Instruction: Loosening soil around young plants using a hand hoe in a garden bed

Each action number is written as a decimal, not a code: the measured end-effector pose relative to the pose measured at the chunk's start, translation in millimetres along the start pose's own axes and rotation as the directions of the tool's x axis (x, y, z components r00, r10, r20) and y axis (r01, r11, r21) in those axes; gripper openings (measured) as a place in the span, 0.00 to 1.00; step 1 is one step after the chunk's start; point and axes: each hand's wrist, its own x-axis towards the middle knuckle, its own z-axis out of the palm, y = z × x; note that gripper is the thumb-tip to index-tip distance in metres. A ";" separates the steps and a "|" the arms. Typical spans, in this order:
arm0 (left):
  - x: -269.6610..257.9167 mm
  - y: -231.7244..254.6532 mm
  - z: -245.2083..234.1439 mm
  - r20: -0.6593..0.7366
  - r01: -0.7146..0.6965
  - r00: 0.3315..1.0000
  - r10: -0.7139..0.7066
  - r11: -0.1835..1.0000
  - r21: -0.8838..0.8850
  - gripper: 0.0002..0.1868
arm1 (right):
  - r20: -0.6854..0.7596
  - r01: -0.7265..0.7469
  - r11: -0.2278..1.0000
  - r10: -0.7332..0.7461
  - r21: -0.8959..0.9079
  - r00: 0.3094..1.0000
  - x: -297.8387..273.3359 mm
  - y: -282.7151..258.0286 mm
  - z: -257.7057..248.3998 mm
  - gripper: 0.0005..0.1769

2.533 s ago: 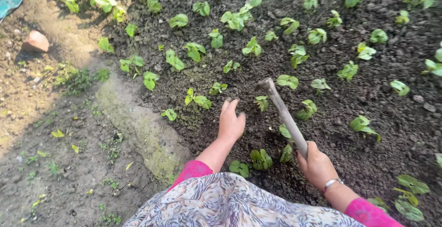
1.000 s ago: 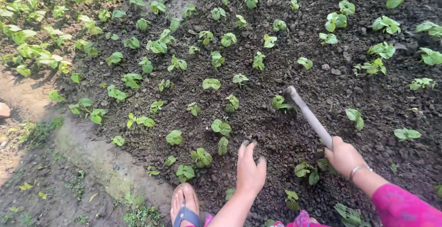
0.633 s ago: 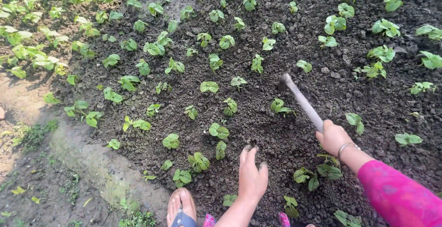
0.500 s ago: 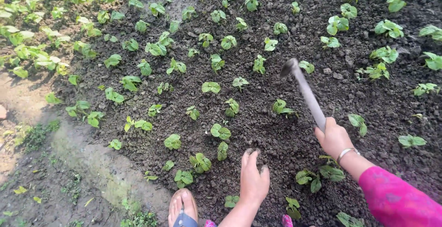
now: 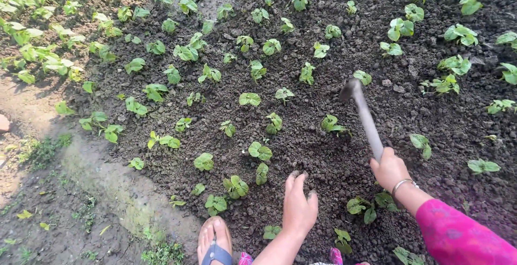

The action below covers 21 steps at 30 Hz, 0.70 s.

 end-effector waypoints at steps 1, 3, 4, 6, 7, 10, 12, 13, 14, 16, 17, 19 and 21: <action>-0.5 0.4 -0.2 0.003 0.000 1.000 0.001 1.000 -0.003 0.30 | -0.001 -0.002 1.000 0.002 -0.003 1.000 -9.3 -6.5 -14.8 0.24; 0.4 2.2 -1.6 0.003 0.011 1.000 -0.011 1.000 0.007 0.29 | 0.111 -0.122 0.990 0.113 0.077 0.987 -26.4 -21.1 -43.9 0.25; 1.8 1.2 -1.1 0.005 0.008 1.000 -0.008 1.000 0.008 0.29 | 0.108 -0.125 0.989 0.116 0.077 0.987 -38.7 -24.1 -50.0 0.25; 3.1 -1.7 -0.1 0.006 0.019 1.000 -0.019 1.000 0.013 0.29 | 0.050 -0.112 0.979 0.105 0.170 0.993 -64.2 -30.5 -61.0 0.20; 4.1 -4.4 1.4 0.009 0.020 1.000 -0.020 1.000 0.012 0.29 | 0.050 -0.115 0.979 0.108 0.168 0.993 -74.6 -41.8 -72.8 0.20; 7.9 -13.8 5.6 -0.001 -0.017 1.000 0.017 1.000 0.014 0.28 | 0.224 -0.274 0.948 0.235 0.162 0.946 -89.3 -64.6 -95.6 0.25; 10.3 -20.0 10.2 -0.004 -0.081 0.997 0.081 0.996 0.043 0.27 | 0.145 -0.158 0.959 0.126 0.237 0.981 -79.0 -61.1 -97.7 0.33; 10.9 -26.1 13.6 0.001 -0.078 0.997 0.078 0.996 0.041 0.27 | 0.147 -0.162 0.959 0.130 0.233 0.980 -80.0 -62.0 -102.4 0.33; 11.3 -32.0 16.7 -0.009 -0.099 0.995 0.099 0.994 0.046 0.27 | 0.134 -0.153 0.967 0.127 0.202 0.983 -81.2 -63.3 -107.4 0.34; 19.5 -36.0 13.8 -0.020 -0.128 0.991 0.130 0.990 0.057 0.26 | 0.114 -0.142 0.973 0.123 0.181 0.986 -78.4 -58.3 -107.2 0.35; 19.6 -38.6 13.0 -0.009 -0.094 0.995 0.095 0.993 0.074 0.27 | 0.027 -0.070 0.980 0.066 0.185 0.997 -80.2 -46.7 -101.1 0.37; 23.4 -47.2 12.0 0.006 -0.062 0.998 0.061 0.994 0.092 0.28 | -0.061 -0.001 0.983 0.013 0.184 0.998 -88.4 -32.8 -92.8 0.40; 30.9 -59.5 13.0 -0.049 -0.066 0.996 0.072 0.990 0.126 0.28 | 0.112 -0.081 0.996 0.078 0.025 0.991 -100.0 -27.7 -89.0 0.40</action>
